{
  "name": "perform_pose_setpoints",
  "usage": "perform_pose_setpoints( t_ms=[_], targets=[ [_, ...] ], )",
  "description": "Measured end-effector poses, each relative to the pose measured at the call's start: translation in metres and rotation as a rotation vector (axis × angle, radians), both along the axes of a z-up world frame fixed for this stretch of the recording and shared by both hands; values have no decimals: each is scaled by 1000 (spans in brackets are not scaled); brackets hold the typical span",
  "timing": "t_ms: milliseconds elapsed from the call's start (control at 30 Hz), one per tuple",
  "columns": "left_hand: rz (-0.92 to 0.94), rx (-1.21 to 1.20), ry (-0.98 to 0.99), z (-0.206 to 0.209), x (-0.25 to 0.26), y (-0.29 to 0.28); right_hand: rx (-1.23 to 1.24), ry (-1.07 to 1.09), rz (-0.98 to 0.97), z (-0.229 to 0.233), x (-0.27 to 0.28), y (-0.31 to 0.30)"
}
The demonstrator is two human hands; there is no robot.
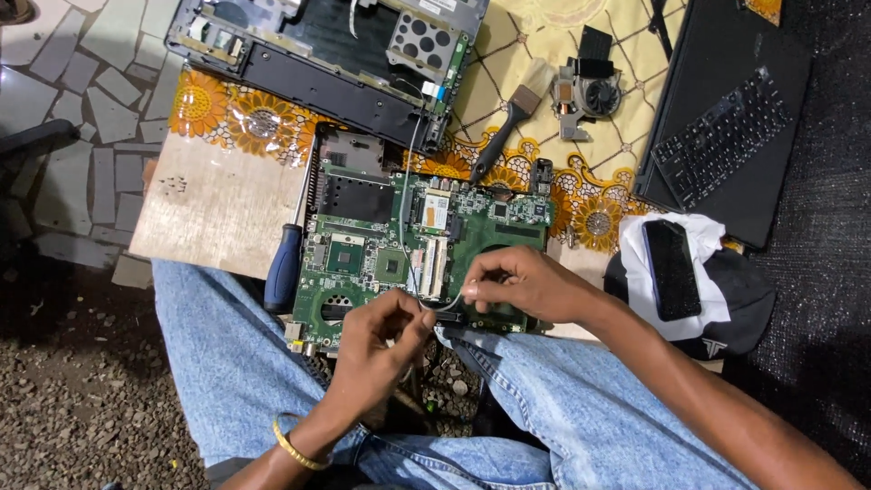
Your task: Reconnecting ribbon cables and positioning the motherboard during a laptop repair.
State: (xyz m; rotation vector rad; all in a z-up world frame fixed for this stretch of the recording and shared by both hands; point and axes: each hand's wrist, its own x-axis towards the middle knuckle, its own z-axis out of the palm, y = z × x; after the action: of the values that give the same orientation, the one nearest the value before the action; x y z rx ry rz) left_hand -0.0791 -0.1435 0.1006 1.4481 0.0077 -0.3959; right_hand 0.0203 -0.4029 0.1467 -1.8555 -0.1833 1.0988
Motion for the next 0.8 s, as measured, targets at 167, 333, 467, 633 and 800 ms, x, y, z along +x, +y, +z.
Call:
perform_pose_setpoints(
  t_ms=[167, 333, 467, 633, 800],
  targets=[
    [41, 22, -15, -1, 7, 2, 66, -33, -25, -4, -1, -2],
    [181, -97, 41, 0, 10, 3, 90, 46, 82, -1, -6, 1],
    [220, -129, 101, 17, 17, 3, 73, 68, 146, 6, -8, 8],
    [206, -140, 130, 18, 20, 2, 62, 43, 136, 6, -6, 6],
    [167, -93, 32, 12, 23, 1, -5, -16, 150, 20, -1, 9]
  ],
)
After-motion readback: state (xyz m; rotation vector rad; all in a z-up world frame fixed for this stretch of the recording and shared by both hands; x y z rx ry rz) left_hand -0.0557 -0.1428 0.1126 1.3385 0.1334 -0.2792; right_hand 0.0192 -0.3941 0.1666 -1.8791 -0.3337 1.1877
